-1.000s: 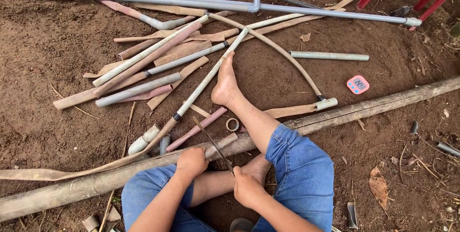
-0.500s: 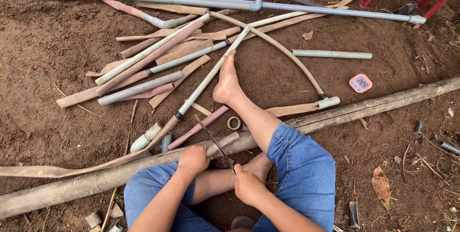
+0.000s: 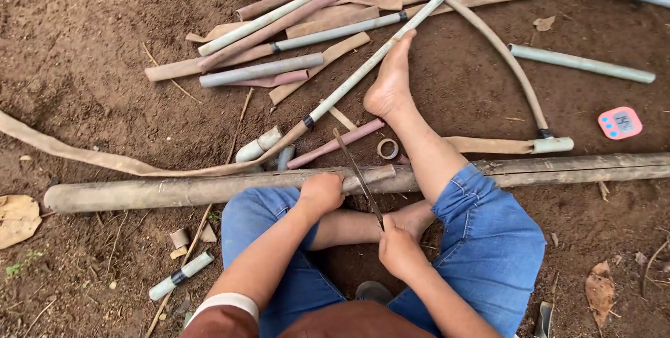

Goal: The person sits on the ground and uses a hand saw to cut a piece of wood resting between their legs. They hold the wood steady with one hand while sawing with the other, surrounded by various pipes and debris.

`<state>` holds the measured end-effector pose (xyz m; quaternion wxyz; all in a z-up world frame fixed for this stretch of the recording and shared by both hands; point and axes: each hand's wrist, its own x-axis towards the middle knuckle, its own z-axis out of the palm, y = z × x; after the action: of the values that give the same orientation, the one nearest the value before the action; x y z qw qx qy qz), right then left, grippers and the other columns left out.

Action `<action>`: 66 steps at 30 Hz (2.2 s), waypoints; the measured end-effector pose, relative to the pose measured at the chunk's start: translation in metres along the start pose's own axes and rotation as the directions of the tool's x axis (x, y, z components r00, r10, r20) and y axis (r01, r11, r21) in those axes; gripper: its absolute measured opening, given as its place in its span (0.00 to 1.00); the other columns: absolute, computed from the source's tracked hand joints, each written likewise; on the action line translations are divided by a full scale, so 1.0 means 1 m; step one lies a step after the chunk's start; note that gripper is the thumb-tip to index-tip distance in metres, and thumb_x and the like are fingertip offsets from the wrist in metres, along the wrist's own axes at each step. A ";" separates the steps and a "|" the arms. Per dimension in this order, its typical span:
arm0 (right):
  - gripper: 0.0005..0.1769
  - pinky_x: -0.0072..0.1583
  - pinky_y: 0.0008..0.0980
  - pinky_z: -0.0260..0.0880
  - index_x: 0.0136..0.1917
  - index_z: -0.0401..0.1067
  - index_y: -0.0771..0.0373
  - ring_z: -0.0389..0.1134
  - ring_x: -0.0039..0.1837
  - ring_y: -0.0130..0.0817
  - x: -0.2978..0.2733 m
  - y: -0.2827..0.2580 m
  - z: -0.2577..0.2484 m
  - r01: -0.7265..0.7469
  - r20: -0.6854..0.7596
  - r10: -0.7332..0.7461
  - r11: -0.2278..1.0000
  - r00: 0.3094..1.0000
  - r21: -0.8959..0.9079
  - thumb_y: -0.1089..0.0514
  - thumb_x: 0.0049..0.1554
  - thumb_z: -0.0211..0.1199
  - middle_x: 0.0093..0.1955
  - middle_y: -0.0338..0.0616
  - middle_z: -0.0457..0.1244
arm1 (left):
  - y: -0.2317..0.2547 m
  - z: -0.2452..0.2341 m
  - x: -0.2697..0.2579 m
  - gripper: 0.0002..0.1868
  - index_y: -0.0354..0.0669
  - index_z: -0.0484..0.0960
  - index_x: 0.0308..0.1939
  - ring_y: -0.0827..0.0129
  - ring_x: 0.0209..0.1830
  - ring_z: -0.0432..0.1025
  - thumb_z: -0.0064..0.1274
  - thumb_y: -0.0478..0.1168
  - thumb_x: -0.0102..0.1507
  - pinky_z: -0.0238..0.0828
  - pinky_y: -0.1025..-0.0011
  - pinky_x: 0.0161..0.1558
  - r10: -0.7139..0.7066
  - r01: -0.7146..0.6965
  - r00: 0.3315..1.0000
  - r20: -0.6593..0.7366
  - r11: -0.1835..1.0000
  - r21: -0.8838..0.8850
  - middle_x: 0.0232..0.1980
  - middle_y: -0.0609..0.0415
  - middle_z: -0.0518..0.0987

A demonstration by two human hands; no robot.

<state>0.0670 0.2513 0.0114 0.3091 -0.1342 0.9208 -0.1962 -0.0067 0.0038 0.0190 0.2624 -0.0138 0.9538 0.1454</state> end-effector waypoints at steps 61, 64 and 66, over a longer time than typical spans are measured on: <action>0.13 0.48 0.56 0.80 0.60 0.60 0.67 0.77 0.44 0.66 -0.026 -0.005 -0.002 0.019 -0.030 -0.021 0.998 0.999 -0.060 0.55 0.69 0.45 0.35 0.65 0.69 | -0.002 0.008 0.007 0.20 0.39 0.90 0.50 0.44 0.52 0.84 0.60 0.46 0.59 0.83 0.49 0.54 -0.020 0.020 1.000 -0.011 1.000 -0.004 0.46 0.40 0.88; 0.16 0.46 0.53 0.81 0.63 0.60 0.70 0.77 0.43 0.62 -0.014 -0.003 -0.001 0.049 0.007 -0.049 0.995 0.999 -0.090 0.57 0.69 0.44 0.35 0.64 0.69 | -0.004 0.015 0.009 0.19 0.39 0.90 0.50 0.43 0.52 0.84 0.61 0.46 0.60 0.83 0.50 0.54 -0.015 0.015 1.000 -0.012 1.000 0.004 0.46 0.39 0.88; 0.15 0.44 0.51 0.81 0.62 0.60 0.74 0.77 0.43 0.60 0.011 -0.004 0.002 0.078 -0.011 -0.079 0.996 0.997 -0.051 0.60 0.68 0.44 0.35 0.64 0.69 | -0.006 0.019 0.014 0.19 0.41 0.90 0.50 0.44 0.51 0.84 0.61 0.47 0.59 0.83 0.49 0.53 -0.014 0.014 1.000 -0.023 1.000 0.021 0.45 0.41 0.89</action>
<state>0.0604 0.2434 0.0058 0.2916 -0.1767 0.9215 -0.1859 -0.0081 0.0041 -0.0054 0.2527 -0.0194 0.9581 0.1332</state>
